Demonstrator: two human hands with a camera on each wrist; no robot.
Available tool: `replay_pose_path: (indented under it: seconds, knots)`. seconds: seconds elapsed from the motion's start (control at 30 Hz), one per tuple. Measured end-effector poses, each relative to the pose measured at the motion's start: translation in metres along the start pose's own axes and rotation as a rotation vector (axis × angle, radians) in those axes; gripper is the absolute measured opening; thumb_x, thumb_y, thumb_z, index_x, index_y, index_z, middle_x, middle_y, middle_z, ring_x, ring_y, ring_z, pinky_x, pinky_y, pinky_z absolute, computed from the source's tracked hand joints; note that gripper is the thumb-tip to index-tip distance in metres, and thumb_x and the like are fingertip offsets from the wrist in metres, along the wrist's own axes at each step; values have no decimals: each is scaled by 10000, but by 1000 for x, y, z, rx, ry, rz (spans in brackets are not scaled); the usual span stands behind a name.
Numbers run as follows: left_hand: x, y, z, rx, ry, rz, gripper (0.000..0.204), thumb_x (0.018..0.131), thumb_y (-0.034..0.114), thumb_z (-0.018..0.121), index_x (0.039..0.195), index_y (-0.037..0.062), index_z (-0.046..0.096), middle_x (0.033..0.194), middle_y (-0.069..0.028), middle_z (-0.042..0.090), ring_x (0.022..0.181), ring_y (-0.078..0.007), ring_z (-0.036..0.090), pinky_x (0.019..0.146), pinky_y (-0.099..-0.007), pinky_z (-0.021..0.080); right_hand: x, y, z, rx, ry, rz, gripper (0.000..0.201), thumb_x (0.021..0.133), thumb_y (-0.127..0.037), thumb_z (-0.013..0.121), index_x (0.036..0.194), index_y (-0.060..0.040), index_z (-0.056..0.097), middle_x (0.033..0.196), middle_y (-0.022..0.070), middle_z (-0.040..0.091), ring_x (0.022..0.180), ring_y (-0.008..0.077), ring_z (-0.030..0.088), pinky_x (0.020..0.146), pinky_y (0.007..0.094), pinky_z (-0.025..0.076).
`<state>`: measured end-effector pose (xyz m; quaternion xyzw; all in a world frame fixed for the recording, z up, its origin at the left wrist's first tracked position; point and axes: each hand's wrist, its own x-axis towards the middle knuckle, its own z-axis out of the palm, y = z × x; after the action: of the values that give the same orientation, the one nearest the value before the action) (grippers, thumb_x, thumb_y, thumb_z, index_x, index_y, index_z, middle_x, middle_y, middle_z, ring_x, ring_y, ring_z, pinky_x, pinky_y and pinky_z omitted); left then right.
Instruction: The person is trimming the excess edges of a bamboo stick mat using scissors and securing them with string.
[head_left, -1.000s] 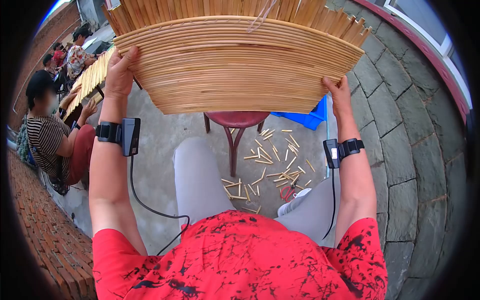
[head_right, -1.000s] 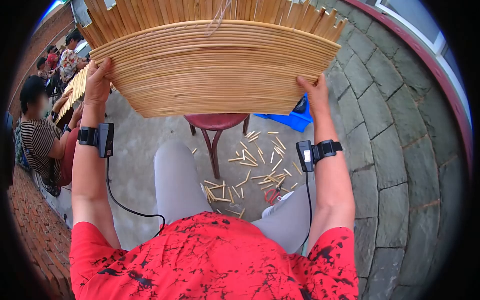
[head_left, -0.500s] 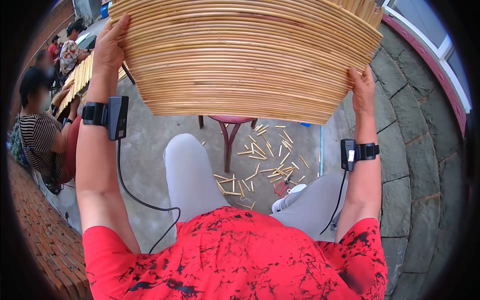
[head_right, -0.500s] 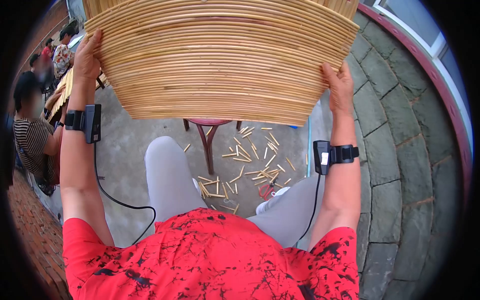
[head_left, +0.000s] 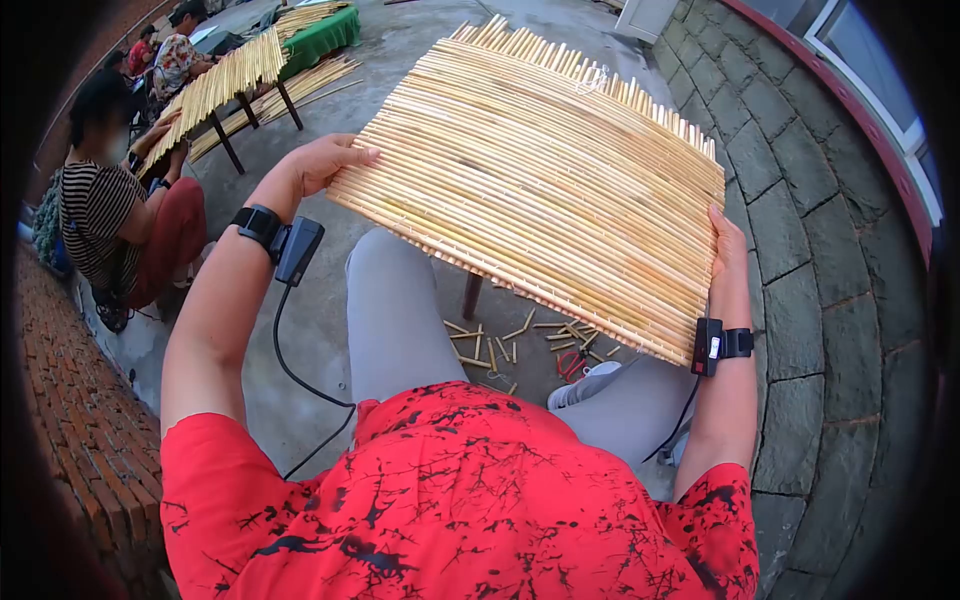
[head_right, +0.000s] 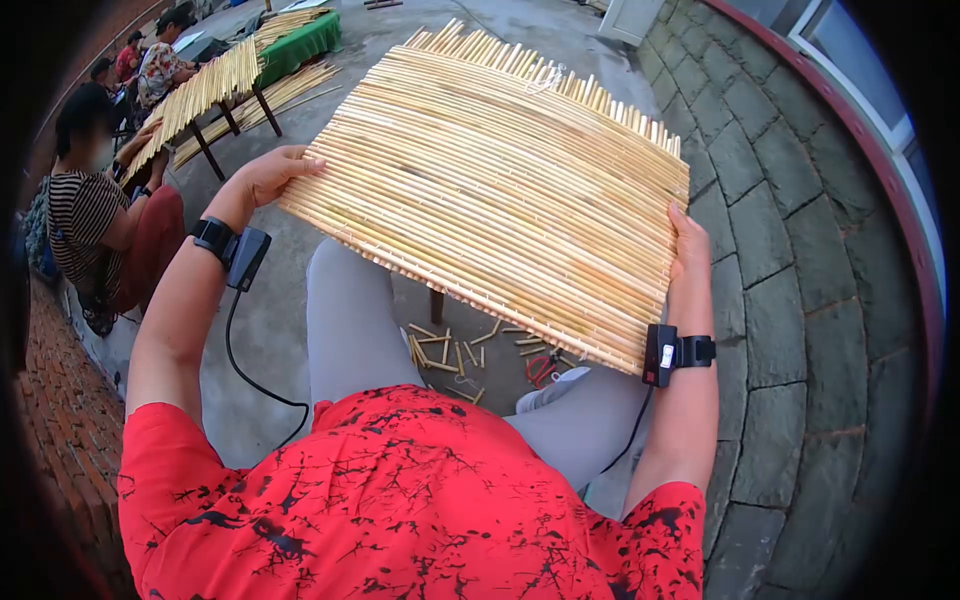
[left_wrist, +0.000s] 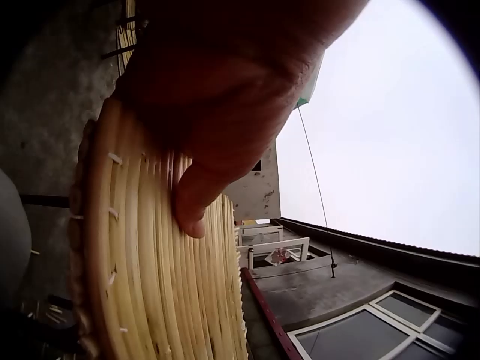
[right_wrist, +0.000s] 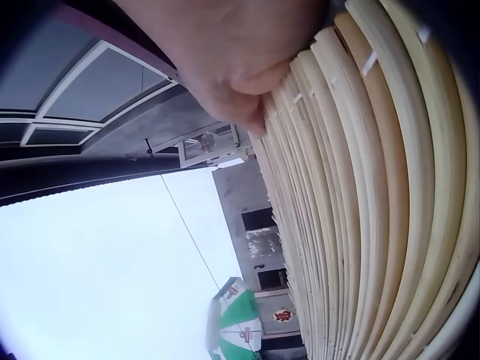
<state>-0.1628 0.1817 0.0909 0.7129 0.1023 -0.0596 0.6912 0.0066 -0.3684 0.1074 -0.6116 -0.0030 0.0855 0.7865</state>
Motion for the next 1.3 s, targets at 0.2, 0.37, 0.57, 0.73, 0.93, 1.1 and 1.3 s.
replay_pose_path:
  seconds: [0.2,0.37,0.57,0.73,0.93,1.1,1.3]
  knots:
    - [8,-53,-6,-197,227,74,315,781,117,652,1028,-44,542,919,-145,630,777,-205,641,689,-317,526,40,62,19,-38,-54,30,336,863,-225,574,1056,49,550,994,156,618,865,230,617,747,344,501]
    - [21,-86,-27,-156,253,-15,283,798,137,644,1008,-26,548,899,-110,631,763,-169,628,693,-281,512,22,106,25,-20,-231,139,389,867,-259,568,1120,32,521,1065,137,597,932,237,598,771,352,494]
    - [0,-98,-44,-423,192,-93,622,936,478,258,1108,-72,490,941,-143,635,821,-191,638,702,-286,528,-26,113,45,170,-149,374,482,883,-356,512,1186,18,477,1147,161,554,1018,268,563,836,367,479]
    - [-31,-106,-28,-327,214,-83,546,940,448,302,1122,-32,490,920,-126,642,782,-190,646,654,-302,548,-28,109,40,224,-258,382,666,896,-555,306,1279,-18,396,1259,151,473,1129,276,485,917,400,424]
    - [-30,-124,-1,-360,307,46,316,917,192,427,1171,9,468,1018,-110,602,856,-181,627,693,-313,549,-35,119,33,196,-184,340,608,911,-501,339,1272,-17,403,1238,157,485,1113,273,498,911,394,433]
    - [-26,-133,2,-441,329,94,338,904,130,434,1201,-32,424,1086,-157,570,920,-224,617,730,-318,555,-39,118,32,289,-230,313,595,913,-480,368,1241,14,426,1203,164,511,1094,247,515,905,365,437]
    - [-39,-144,16,-511,301,148,359,882,127,485,1192,-34,402,1101,-179,558,929,-278,613,729,-357,564,-36,113,8,252,-143,212,626,880,-505,431,1180,44,452,1129,187,541,1023,246,549,864,365,448]
